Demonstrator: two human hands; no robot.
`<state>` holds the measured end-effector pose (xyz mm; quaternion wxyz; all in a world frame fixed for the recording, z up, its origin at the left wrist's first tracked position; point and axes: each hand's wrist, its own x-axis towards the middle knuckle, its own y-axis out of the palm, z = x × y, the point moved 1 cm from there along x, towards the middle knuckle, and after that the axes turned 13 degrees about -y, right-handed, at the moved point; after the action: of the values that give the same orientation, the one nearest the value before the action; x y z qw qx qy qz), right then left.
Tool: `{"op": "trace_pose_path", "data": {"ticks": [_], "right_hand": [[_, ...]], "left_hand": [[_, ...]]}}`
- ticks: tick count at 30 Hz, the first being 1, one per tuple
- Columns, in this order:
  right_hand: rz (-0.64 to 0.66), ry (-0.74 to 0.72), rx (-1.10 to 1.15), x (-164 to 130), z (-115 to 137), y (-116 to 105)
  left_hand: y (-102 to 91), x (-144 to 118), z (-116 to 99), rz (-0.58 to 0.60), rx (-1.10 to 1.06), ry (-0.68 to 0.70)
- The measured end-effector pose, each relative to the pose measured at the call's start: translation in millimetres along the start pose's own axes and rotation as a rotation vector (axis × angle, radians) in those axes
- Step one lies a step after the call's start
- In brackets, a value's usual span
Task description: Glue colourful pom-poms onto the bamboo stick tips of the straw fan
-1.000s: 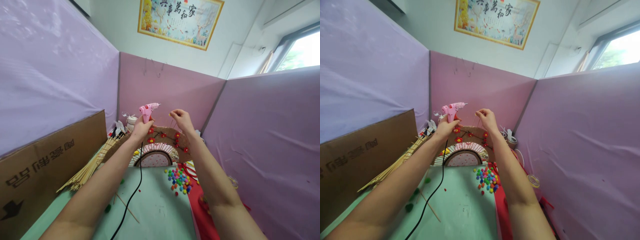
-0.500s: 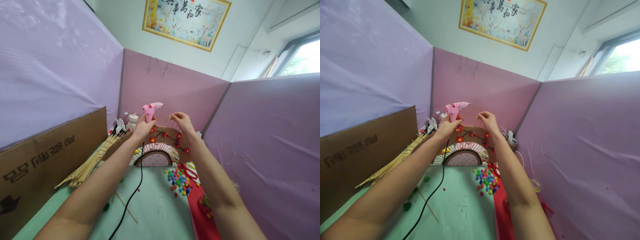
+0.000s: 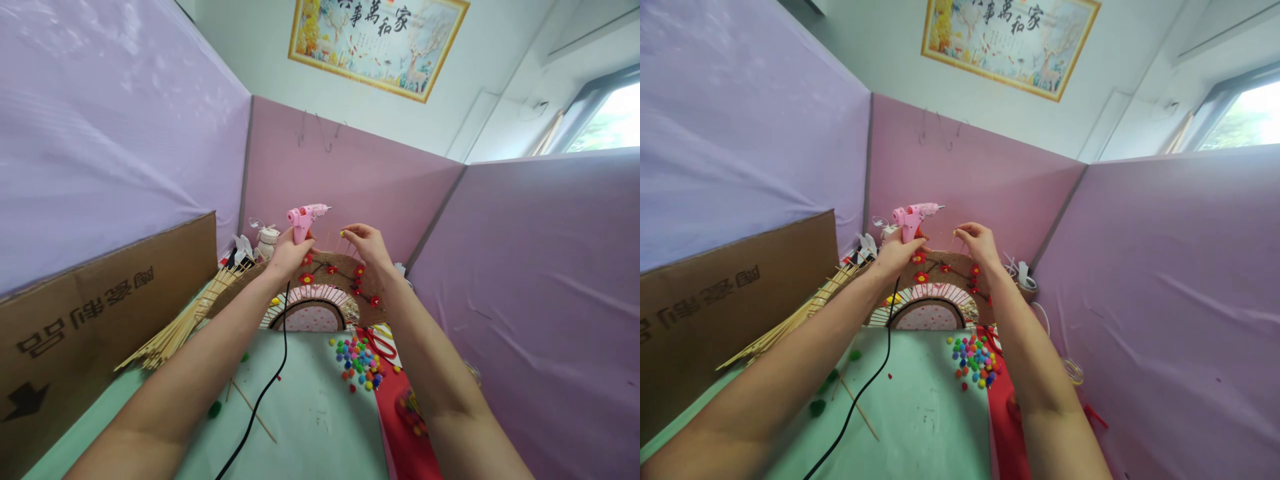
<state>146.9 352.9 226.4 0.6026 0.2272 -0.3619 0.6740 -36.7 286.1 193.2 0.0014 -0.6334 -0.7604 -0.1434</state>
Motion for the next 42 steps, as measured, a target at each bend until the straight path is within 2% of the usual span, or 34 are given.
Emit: {"op": "trace_pose_path", "data": {"ticks": [9, 22, 36, 42], "right_hand": [[0.035, -0.021, -0.036, -2.1, 0.3, -1.7], [0.093, -0.137, -0.248, -3.8, 1.8, -1.4], [0.063, -0.159, -0.211, -5.9, 4.5, -2.5], [0.042, -0.165, -0.322, -6.2, 4.1, -1.8]], "left_hand": [[0.5, -3.8, -3.7, -0.003, 0.026, -0.013], [-1.7, 0.0, -0.3, -0.007, 0.026, 0.004], [-1.5, -0.6, -1.5, -0.007, 0.024, -0.012], [-2.2, 1.7, 0.1, -0.001, 0.029, 0.002]]}}
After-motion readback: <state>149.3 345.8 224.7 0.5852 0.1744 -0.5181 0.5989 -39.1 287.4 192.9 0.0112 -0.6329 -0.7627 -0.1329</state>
